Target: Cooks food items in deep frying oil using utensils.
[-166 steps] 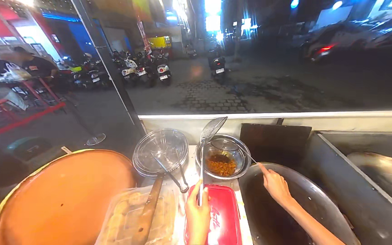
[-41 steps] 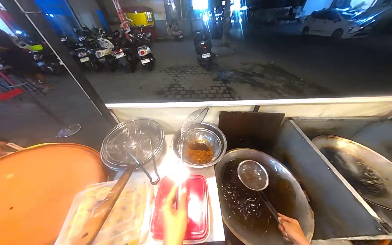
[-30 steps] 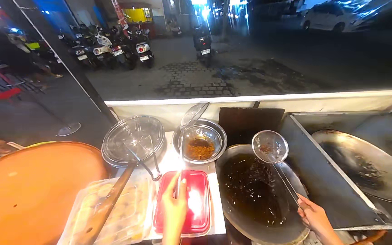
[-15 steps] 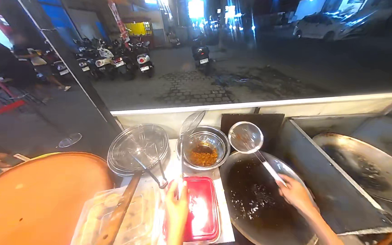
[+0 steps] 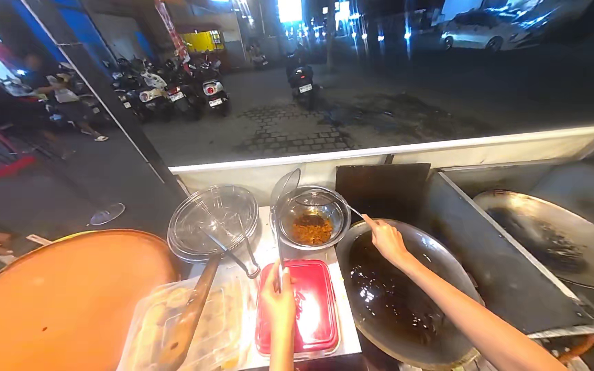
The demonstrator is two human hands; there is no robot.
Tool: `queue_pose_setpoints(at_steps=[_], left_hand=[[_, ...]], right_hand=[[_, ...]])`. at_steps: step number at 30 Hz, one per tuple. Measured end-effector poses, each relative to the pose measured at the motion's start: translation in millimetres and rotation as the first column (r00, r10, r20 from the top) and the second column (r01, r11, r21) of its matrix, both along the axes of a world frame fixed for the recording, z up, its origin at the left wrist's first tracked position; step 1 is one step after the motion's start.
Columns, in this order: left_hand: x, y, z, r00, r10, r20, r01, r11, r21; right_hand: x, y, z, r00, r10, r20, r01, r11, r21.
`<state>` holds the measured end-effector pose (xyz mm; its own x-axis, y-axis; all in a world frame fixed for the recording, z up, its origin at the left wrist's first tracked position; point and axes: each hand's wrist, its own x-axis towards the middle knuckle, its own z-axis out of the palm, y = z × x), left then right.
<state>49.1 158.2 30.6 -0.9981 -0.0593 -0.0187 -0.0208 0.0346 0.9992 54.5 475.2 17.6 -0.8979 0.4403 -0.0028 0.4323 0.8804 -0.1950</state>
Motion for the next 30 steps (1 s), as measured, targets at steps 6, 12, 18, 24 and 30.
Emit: queue_pose_setpoints(at_steps=[6,12,18,24,30], left_hand=[[-1,2,1,1.0,0.0,0.014,0.0,1.0,0.024],[0,7,0,1.0,-0.01,0.007,0.01,0.999,0.048],[4,8,3,1.0,-0.014,0.02,0.013,0.999,0.05],[4,7,5,0.999,-0.014,0.033,0.012,0.999,0.043],[4,8,7,1.0,-0.026,0.011,0.025,0.999,0.031]], right_hand=[[14,4,-6,0.999,0.026,-0.022,-0.026,0.999,0.022],[20,7,-11,1.0,0.015,0.008,-0.015,1.0,0.012],[23,12,-13,1.0,-0.013,0.019,0.014,1.0,-0.02],[24,13,-15,0.999,-0.033,-0.004,0.033,0.999,-0.011],[27,13,-19,0.991,0.014,-0.136,-0.014,1.0,0.0]])
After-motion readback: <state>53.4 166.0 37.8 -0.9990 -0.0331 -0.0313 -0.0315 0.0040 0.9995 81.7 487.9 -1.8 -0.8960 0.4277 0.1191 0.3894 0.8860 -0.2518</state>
